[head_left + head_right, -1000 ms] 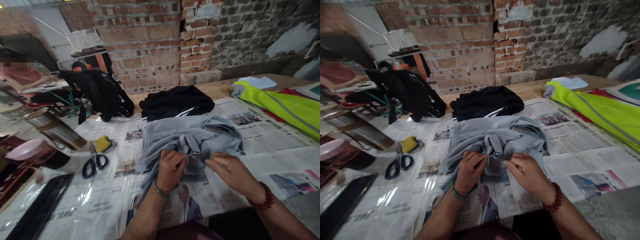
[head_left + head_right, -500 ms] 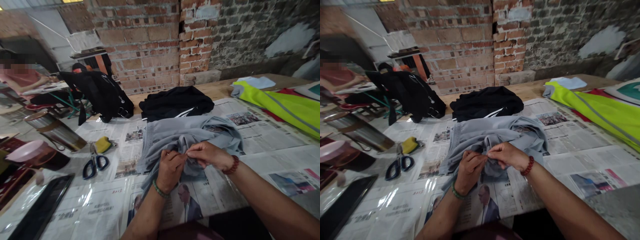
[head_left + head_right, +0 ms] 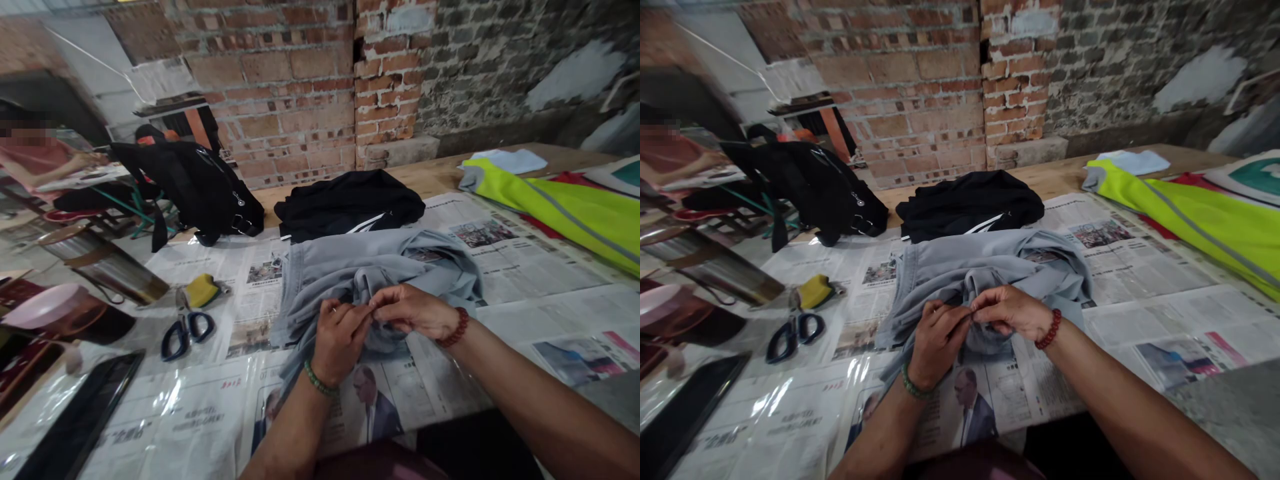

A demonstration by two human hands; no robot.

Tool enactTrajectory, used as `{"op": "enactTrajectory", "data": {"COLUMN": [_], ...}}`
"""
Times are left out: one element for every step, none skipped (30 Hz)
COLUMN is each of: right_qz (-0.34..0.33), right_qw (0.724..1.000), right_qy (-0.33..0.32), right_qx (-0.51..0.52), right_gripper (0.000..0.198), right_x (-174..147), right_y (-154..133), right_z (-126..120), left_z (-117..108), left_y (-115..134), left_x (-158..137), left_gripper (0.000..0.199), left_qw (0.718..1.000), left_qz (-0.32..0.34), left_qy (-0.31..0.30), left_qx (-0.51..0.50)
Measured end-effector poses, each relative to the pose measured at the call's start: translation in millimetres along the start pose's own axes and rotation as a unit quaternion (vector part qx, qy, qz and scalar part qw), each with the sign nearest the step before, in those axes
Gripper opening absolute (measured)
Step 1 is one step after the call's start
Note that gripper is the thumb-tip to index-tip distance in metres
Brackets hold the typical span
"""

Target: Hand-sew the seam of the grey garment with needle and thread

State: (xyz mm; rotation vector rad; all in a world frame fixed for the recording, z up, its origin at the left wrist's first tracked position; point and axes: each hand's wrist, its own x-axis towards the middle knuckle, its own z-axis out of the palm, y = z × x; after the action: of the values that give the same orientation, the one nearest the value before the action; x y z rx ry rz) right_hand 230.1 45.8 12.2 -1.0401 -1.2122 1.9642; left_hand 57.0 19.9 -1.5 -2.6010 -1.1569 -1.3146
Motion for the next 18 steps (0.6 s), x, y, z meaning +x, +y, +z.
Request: {"op": "enactTrajectory", "data": {"right_qz": [-0.003, -0.007, -0.014, -0.024, -0.035, -0.046, -0.056, -0.063, -0.069, -0.074, -0.081, -0.089, -0.095, -0.098, -0.097, -0.091, -0.082, -0.072], "right_qw": [1.000, 1.000, 0.999, 0.998, 0.997, 0.995, 0.993, 0.991, 0.988, 0.985, 0.983, 0.981, 0.980, 0.980, 0.982, 0.985, 0.988, 0.991], "right_qy": [0.013, 0.028, 0.043, 0.056, 0.067, 0.078, 0.089, 0.101, 0.115, 0.127, 0.136, 0.141, 0.140, 0.134, 0.122, 0.108, 0.095, 0.084], "right_qx": [-0.001, -0.003, -0.007, -0.014, -0.024, -0.035, -0.048, -0.061, -0.075, -0.087, -0.096, -0.102, -0.107, -0.108, -0.104, -0.097, -0.085, -0.071], "right_gripper": [0.026, 0.026, 0.026, 0.026, 0.026, 0.026, 0.025, 0.025, 0.024, 0.023, 0.023, 0.022, 0.022, 0.022, 0.022, 0.022, 0.022, 0.022], "right_x": [0, 0, 0, 0, 0, 0, 0, 0, 1, 1, 1, 1, 1, 1, 1, 1, 1, 0], "right_y": [1, 2, 3, 4, 5, 5, 5, 4, 3, 0, -2, -5, -8, -11, -13, -15, -16, -16], "right_z": [1, 2, 3, 4, 5, 6, 7, 9, 10, 11, 11, 12, 12, 12, 12, 12, 11, 10], "left_z": [0, 0, 0, 0, 0, 1, 1, 1, 1, 1, 0, 0, -1, -1, -2, -3, -3, -4], "left_y": [0, -1, -1, -2, -3, -4, -4, -5, -5, -5, -5, -5, -5, -5, -5, -5, -5, -4], "left_x": [0, 0, 1, 1, 1, 2, 2, 3, 3, 3, 3, 3, 3, 3, 3, 3, 3, 4], "left_gripper": [0.010, 0.009, 0.008, 0.008, 0.007, 0.006, 0.006, 0.007, 0.008, 0.009, 0.011, 0.012, 0.014, 0.015, 0.015, 0.016, 0.018, 0.019], "left_qw": [1.000, 0.999, 0.998, 0.996, 0.991, 0.983, 0.972, 0.958, 0.940, 0.919, 0.897, 0.875, 0.855, 0.838, 0.826, 0.817, 0.811, 0.805], "left_qz": [-0.016, -0.033, -0.055, -0.080, -0.107, -0.136, -0.166, -0.195, -0.226, -0.258, -0.289, -0.316, -0.338, -0.353, -0.362, -0.367, -0.372, -0.378], "left_qy": [0.000, -0.003, -0.008, -0.015, -0.024, -0.034, -0.042, -0.050, -0.059, -0.072, -0.088, -0.105, -0.122, -0.135, -0.142, -0.145, -0.143, -0.141], "left_qx": [-0.005, -0.013, -0.026, -0.047, -0.077, -0.115, -0.159, -0.205, -0.250, -0.290, -0.324, -0.351, -0.374, -0.393, -0.407, -0.419, -0.429, -0.435]}}
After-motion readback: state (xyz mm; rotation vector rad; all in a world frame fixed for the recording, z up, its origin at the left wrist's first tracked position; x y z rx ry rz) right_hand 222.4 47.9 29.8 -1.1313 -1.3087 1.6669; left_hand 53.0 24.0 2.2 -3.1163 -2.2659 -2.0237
